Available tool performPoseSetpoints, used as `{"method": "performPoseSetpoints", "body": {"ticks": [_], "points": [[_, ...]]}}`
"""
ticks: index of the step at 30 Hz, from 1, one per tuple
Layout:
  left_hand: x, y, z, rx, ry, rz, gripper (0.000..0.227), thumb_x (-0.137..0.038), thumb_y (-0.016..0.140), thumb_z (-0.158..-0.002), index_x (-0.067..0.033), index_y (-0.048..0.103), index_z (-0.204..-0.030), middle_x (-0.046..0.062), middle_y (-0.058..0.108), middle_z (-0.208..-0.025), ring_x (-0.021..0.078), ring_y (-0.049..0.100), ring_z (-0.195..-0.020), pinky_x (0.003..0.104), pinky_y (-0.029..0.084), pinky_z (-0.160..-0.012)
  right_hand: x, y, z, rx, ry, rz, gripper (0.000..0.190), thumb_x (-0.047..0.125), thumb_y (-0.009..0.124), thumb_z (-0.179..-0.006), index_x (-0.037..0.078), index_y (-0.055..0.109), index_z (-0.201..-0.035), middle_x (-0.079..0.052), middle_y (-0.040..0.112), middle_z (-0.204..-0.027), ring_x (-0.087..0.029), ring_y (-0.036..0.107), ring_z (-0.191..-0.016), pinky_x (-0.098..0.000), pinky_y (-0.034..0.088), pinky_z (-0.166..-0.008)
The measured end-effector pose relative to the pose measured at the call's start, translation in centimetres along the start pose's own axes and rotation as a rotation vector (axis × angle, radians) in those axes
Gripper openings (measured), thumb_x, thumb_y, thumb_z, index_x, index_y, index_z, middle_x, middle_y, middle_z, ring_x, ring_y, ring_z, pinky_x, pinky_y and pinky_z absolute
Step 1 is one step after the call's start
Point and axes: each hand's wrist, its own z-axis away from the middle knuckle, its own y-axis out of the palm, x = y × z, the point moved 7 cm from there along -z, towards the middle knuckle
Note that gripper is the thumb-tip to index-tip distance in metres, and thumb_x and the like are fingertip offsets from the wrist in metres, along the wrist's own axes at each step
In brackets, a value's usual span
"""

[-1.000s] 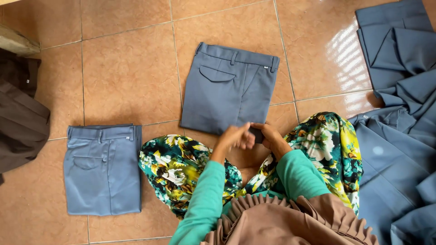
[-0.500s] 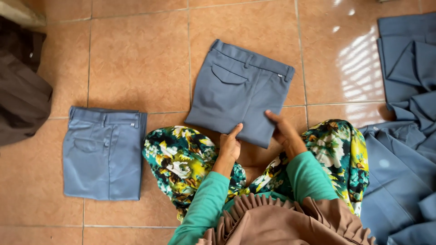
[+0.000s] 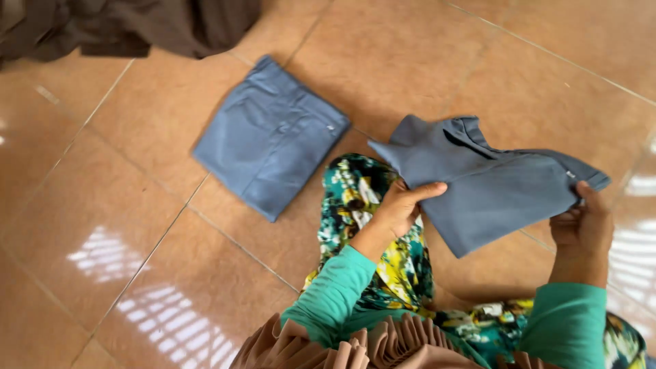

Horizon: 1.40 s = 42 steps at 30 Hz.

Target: Folding multiple pairs of grey trousers into neat rectangular shapes and stacking them on the floor.

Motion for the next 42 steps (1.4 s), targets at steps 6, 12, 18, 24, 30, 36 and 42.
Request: {"method": "performPoseSetpoints", "body": {"ticks": [6, 12, 18, 24, 30, 36, 42], "points": [[-16.1, -6.4, 2.8, -0.219, 0.252, -0.009, 0.026, -0.001, 0.079, -0.077, 0.0012, 0.074, -0.102, 0.012, 0.075, -0.092, 0.0201, 0.069, -0.079, 0.032, 0.056, -0.077, 0.5, 24.1, 2.5, 0.292, -0.095, 0.021, 0.028, 0.010, 0.067, -0.091, 0.010, 0.069, -0.120, -0.003, 0.075, -0.115, -0.013, 0.072, -0.103, -0.0247, 0.060, -0.095], [-28.1, -16.9, 12.7, -0.609, 0.601, -0.010, 0.039, -0.004, 0.077, -0.069, 0.0001, 0.064, -0.105, 0.018, 0.065, -0.107, 0.0297, 0.058, -0.103, 0.047, 0.043, -0.099, -10.6, 40.8, 1.1, 0.550, -0.002, -0.012, 0.033, 0.001, 0.071, -0.086, 0.006, 0.064, -0.119, -0.008, 0.072, -0.102, -0.018, 0.068, -0.077, -0.0333, 0.060, -0.070], [-22.7, -30.4, 14.0, -0.939, 0.478, -0.264, 0.095, -0.026, 0.086, -0.082, -0.0009, 0.031, -0.157, 0.025, 0.039, -0.154, 0.0430, 0.034, -0.147, 0.064, 0.023, -0.120, -31.0, 40.0, -5.8, 0.352, 0.114, 0.354, 0.061, 0.019, 0.083, -0.083, 0.025, 0.044, -0.130, 0.001, 0.045, -0.111, -0.019, 0.048, -0.093, -0.0259, 0.046, -0.058], [-15.9, -40.9, 11.9, -1.088, 0.449, -0.286, 0.069, -0.019, 0.080, -0.092, -0.0118, 0.039, -0.148, 0.030, 0.058, -0.133, 0.0408, 0.058, -0.128, 0.055, 0.043, -0.108, -36.4, 34.1, -11.6, 0.113, 0.100, 0.724, 0.086, 0.014, 0.085, -0.080, 0.006, 0.037, -0.151, -0.032, 0.038, -0.149, -0.063, 0.057, -0.114, -0.0641, 0.058, -0.084], [-15.1, -43.3, 11.8, -1.107, 0.530, -0.325, 0.062, -0.020, 0.084, -0.090, -0.0146, 0.044, -0.136, 0.028, 0.060, -0.122, 0.0341, 0.059, -0.120, 0.049, 0.044, -0.108, -35.5, 34.6, -10.3, 0.177, 0.080, 0.680, 0.076, 0.008, 0.083, -0.080, -0.006, 0.040, -0.142, -0.037, 0.047, -0.131, -0.065, 0.060, -0.104, -0.0684, 0.058, -0.076], [-15.4, -40.6, 11.8, -1.218, 0.571, -0.577, 0.074, -0.018, 0.081, -0.090, -0.0187, 0.033, -0.146, 0.018, 0.068, -0.104, 0.0253, 0.068, -0.097, 0.037, 0.054, -0.088, -34.4, 34.5, -9.8, 0.146, -0.035, 0.706, 0.075, 0.006, 0.085, -0.077, 0.000, 0.046, -0.140, -0.030, 0.063, -0.097, -0.050, 0.072, -0.072, -0.0554, 0.067, -0.057], [-18.2, -27.0, 10.1, -1.354, 0.380, -1.679, 0.088, -0.031, 0.073, -0.089, -0.0180, 0.025, -0.162, 0.021, 0.020, -0.166, 0.0442, 0.017, -0.154, 0.061, 0.019, -0.122, -27.4, 41.2, 4.1, 0.173, -1.134, 1.552, 0.072, 0.017, 0.082, -0.083, 0.009, 0.052, -0.148, -0.027, 0.055, -0.136, -0.044, 0.057, -0.123, -0.0553, 0.058, -0.088]]}}
